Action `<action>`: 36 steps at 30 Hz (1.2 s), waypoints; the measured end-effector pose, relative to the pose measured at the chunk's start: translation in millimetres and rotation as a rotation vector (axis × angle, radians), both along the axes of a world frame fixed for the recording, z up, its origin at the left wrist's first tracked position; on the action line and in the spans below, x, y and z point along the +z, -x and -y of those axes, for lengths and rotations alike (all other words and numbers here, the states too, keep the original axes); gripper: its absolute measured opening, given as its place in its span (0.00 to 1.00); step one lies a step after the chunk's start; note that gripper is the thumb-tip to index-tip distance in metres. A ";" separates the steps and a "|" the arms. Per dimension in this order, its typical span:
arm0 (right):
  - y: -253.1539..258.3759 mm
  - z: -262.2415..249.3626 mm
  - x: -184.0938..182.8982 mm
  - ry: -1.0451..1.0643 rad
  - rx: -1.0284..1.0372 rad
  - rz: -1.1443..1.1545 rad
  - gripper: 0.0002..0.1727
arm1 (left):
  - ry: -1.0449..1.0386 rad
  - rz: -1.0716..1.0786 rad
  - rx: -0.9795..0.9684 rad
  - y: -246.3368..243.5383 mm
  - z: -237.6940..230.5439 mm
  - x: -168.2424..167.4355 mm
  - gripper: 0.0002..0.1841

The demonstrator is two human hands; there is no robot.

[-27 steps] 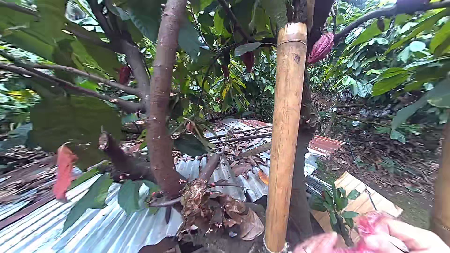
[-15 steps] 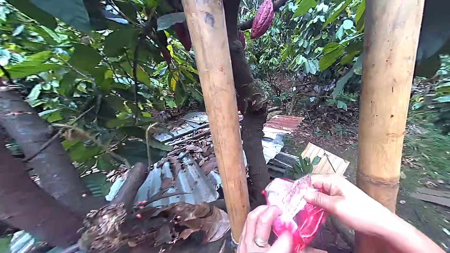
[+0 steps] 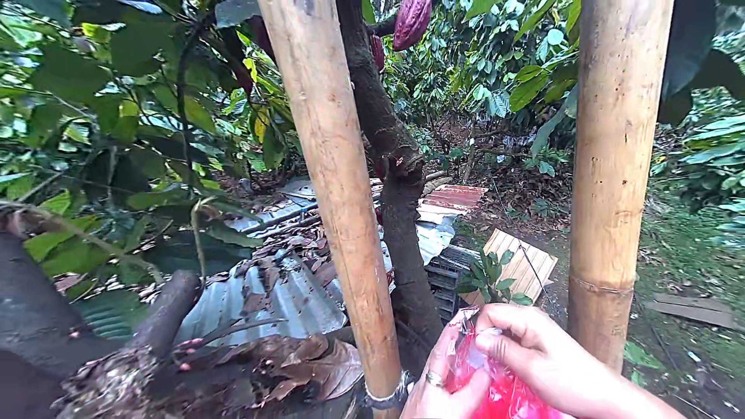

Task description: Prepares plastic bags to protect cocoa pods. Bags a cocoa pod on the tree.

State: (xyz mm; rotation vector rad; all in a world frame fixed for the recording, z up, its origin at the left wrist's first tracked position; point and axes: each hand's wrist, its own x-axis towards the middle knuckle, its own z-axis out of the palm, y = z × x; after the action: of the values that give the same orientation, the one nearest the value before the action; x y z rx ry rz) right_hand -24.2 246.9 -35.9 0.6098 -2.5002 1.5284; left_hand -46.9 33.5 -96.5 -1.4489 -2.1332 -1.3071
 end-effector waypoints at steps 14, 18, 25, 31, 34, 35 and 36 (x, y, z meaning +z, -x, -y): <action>-3.4 17.9 -0.6 -0.002 0.012 -0.260 0.12 | 0.603 -0.065 0.097 8.5 -7.1 14.2 0.20; -5.9 -2.9 8.4 0.472 0.016 -0.203 0.13 | 0.785 0.017 0.110 20.2 -3.5 43.0 0.15; -9.0 -30.8 22.6 0.644 -0.052 -0.443 0.10 | 0.673 0.150 0.131 24.4 18.5 45.3 0.11; -9.2 -1.1 4.1 0.502 -0.079 -0.313 0.58 | 0.370 -0.023 0.175 14.5 7.9 39.4 0.12; -4.5 13.9 -14.5 0.271 -0.199 -0.413 0.34 | 0.248 -0.140 0.179 14.9 2.1 36.2 0.13; 1.6 16.6 -19.3 0.232 -0.256 -0.472 0.16 | 0.218 -0.151 0.157 14.4 0.1 36.2 0.13; 6.4 17.5 -21.5 0.204 -0.274 -0.500 0.08 | 0.194 -0.125 0.127 12.0 -1.4 37.0 0.12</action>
State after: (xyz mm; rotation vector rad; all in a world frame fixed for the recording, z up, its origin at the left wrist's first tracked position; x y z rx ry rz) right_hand -30.6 229.5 -57.4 0.5131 -1.9369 1.3108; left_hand -58.9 34.9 -59.5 -1.3988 -2.2779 -0.9620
